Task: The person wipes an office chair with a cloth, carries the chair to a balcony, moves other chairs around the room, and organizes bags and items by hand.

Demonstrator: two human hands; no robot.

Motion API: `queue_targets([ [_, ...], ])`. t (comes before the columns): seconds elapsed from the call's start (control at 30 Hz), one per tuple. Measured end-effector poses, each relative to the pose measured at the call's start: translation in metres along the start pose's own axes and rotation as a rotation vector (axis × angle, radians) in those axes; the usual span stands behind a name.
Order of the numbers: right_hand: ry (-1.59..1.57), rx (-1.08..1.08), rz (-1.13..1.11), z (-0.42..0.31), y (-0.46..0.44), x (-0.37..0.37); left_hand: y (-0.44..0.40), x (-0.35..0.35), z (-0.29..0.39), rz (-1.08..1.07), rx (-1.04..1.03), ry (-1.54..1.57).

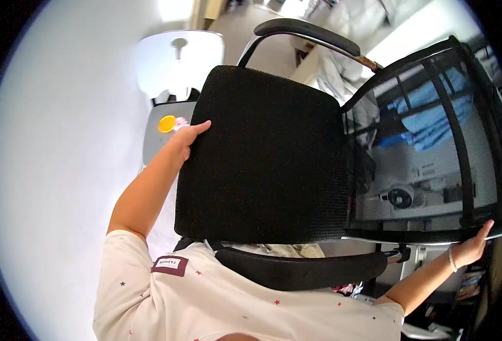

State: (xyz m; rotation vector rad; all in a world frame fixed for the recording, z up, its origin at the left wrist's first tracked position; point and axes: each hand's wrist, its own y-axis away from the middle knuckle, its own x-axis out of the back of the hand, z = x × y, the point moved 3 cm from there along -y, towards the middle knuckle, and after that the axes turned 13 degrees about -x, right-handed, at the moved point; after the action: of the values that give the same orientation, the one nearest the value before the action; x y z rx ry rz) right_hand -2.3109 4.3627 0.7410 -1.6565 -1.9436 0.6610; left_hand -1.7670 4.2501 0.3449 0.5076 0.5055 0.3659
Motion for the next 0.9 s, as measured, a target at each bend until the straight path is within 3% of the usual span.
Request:
queue_targets([
  [0.03, -0.152, -0.143, 0.041, -0.050, 0.050, 0.001, 0.006, 0.022, -0.001, -0.015, -0.012, 0.037],
  [0.13, -0.316, 0.290, -0.112, -0.076, 0.051, 0.017, 0.040, 0.086, -0.009, -0.014, -0.049, 0.131],
  [0.27, 0.226, 0.782, 0.200, -0.083, 0.029, 0.039, 0.089, 0.120, -0.030, 0.042, -0.152, 0.166],
  [0.33, 0.177, 0.851, 0.229, -0.091, 0.039, 0.036, 0.086, 0.134, -0.055, 0.114, -0.246, 0.171],
  [0.47, -0.292, 0.585, -0.040, -0.060, 0.018, 0.015, 0.080, 0.118, -0.090, 0.385, -0.274, -0.003],
  [0.53, -0.788, 0.271, -0.369, -0.049, -0.021, -0.026, 0.092, 0.114, -0.091, 0.520, -0.307, -0.079],
  [0.57, -0.889, 0.318, -0.459, -0.054, -0.034, -0.047, 0.094, 0.109, -0.082, 0.591, -0.328, -0.111],
  [0.63, -0.891, 0.208, -0.431, -0.061, -0.010, -0.049, 0.100, 0.080, -0.101, 0.649, -0.290, -0.150],
  [0.7, -0.768, 0.602, -0.515, -0.043, -0.077, -0.120, 0.107, 0.052, -0.088, 0.724, -0.267, -0.125],
  [0.73, -0.989, 0.518, -0.705, -0.052, -0.082, -0.142, 0.107, 0.041, -0.084, 0.763, -0.296, -0.093],
  [0.77, -1.060, 0.443, -0.728, -0.053, -0.086, -0.160, 0.103, 0.023, -0.088, 0.758, -0.302, -0.071],
  [0.83, -1.190, 0.283, -0.782, -0.070, -0.040, -0.162, 0.099, 0.035, -0.093, 0.751, -0.316, -0.026],
  [0.87, -1.396, 0.196, -0.872, -0.090, 0.025, -0.114, 0.081, 0.043, -0.104, 0.694, -0.335, -0.036],
  [0.9, -1.442, 0.081, -1.069, -0.129, 0.061, -0.118, 0.083, 0.070, -0.080, 0.703, -0.366, -0.038],
])
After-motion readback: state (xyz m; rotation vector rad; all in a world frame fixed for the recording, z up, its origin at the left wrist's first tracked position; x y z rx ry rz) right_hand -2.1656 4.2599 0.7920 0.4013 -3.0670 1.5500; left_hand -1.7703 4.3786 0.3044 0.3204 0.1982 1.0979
